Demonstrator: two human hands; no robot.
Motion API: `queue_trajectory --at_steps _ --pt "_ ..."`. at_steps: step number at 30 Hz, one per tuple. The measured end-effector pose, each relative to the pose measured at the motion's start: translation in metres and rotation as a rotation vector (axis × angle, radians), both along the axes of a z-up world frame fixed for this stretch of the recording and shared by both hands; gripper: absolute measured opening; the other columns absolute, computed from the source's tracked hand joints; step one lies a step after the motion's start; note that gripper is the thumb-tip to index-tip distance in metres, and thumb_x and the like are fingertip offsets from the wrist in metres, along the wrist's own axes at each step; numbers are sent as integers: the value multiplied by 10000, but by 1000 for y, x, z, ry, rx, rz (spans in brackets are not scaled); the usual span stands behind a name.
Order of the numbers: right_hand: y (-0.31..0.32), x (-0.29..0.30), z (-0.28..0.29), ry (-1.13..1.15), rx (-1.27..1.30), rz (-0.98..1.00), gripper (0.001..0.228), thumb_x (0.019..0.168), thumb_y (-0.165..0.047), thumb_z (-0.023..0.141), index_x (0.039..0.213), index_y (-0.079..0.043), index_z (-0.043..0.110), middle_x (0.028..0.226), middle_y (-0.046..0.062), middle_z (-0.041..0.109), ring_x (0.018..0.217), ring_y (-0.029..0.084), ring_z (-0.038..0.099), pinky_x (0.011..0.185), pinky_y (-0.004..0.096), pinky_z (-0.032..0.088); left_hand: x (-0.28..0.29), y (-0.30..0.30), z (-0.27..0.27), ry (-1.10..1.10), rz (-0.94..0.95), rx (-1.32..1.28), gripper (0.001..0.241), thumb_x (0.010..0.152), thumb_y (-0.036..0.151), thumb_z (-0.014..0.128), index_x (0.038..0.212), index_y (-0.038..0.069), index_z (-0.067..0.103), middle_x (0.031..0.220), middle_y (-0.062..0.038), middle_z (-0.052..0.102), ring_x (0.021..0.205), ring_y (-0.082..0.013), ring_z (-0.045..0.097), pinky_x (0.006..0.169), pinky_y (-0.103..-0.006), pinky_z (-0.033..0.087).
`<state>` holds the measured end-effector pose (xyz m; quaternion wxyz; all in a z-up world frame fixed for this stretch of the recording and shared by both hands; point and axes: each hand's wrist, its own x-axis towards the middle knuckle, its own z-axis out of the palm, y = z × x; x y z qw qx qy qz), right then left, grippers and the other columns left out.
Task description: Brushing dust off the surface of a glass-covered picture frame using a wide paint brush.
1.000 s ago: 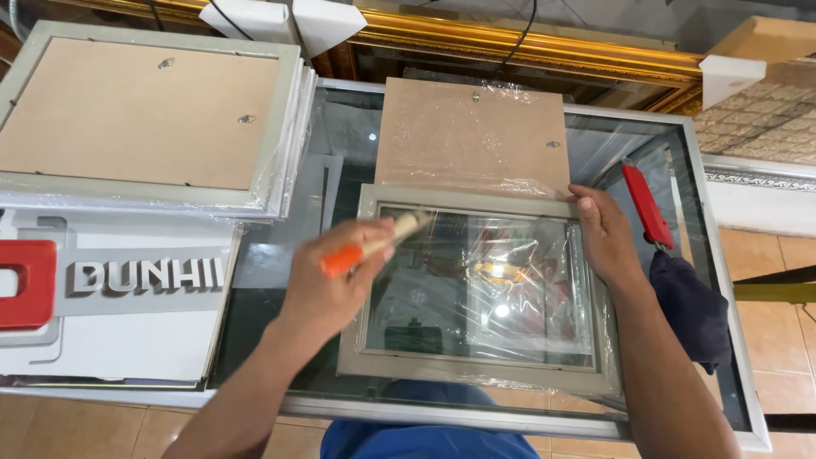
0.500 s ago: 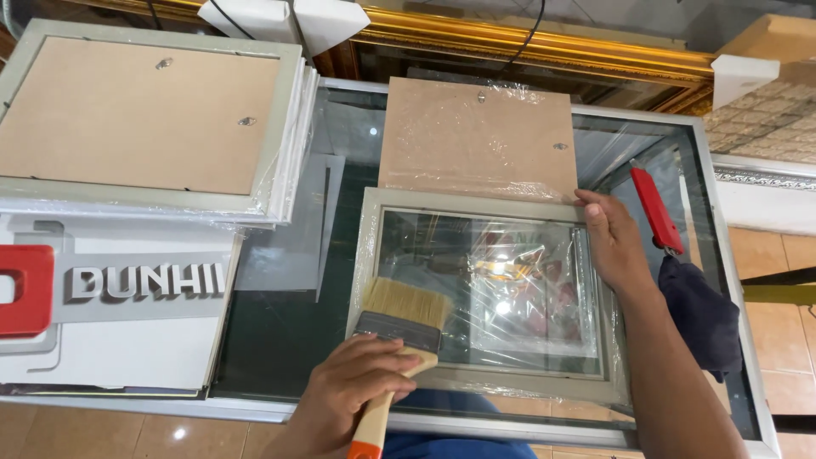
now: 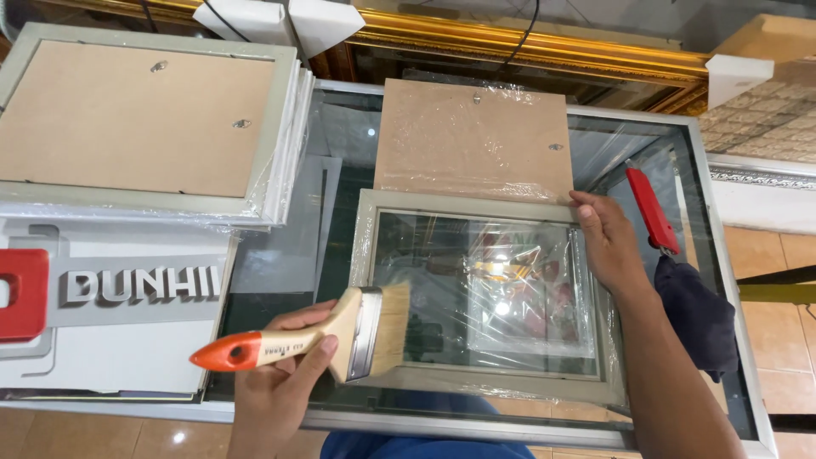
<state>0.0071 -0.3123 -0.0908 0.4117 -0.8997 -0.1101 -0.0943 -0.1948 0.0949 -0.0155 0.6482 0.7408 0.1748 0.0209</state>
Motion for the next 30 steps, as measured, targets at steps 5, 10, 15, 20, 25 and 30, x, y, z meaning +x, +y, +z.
queue_trajectory --at_steps 5,10,15,20,25,30 --pt "-1 1 -1 27 -14 -7 371 1097 -212 474 1324 34 634 1178 169 613 1046 275 587 912 373 455 8 18 -8 102 30 -137 238 798 34 737 1012 -50 676 1346 -193 743 991 -309 820 737 -369 727" --pt "2 1 4 7 -72 -10 411 1092 -262 479 1315 37 653 1111 168 630 1004 287 587 886 391 456 31 11 -16 103 -108 -149 213 805 44 736 1002 -21 689 1368 -171 728 949 -289 827 672 -342 716" --pt "4 -1 5 -3 -62 -9 380 1094 -234 484 1307 29 657 1180 179 630 1066 308 585 924 398 455 59 -48 -17 156 -430 -327 288 834 89 740 1095 33 631 1488 -107 573 1056 -304 759 802 -352 719" --pt "2 -2 6 -29 -45 14 387 1097 -232 474 1301 42 656 1153 184 632 1056 302 573 932 401 448 74 -118 -3 -104 -671 61 301 850 173 734 1094 33 627 1444 -155 601 1036 -272 747 811 -343 620" --pt "1 -4 4 -32 -35 26 404 1114 -261 461 1301 39 657 1102 177 619 1002 288 566 891 388 446 84 -170 1 -358 -738 174 363 851 229 738 1079 -36 641 1329 -230 662 928 -300 733 836 -358 567" --pt "1 -3 5 7 5 2 394 1117 -263 451 1290 23 660 1182 153 618 1044 269 571 912 364 447 84 -189 -1 -479 -715 139 293 865 189 721 1086 31 611 1157 -127 694 856 -289 686 752 -369 527"
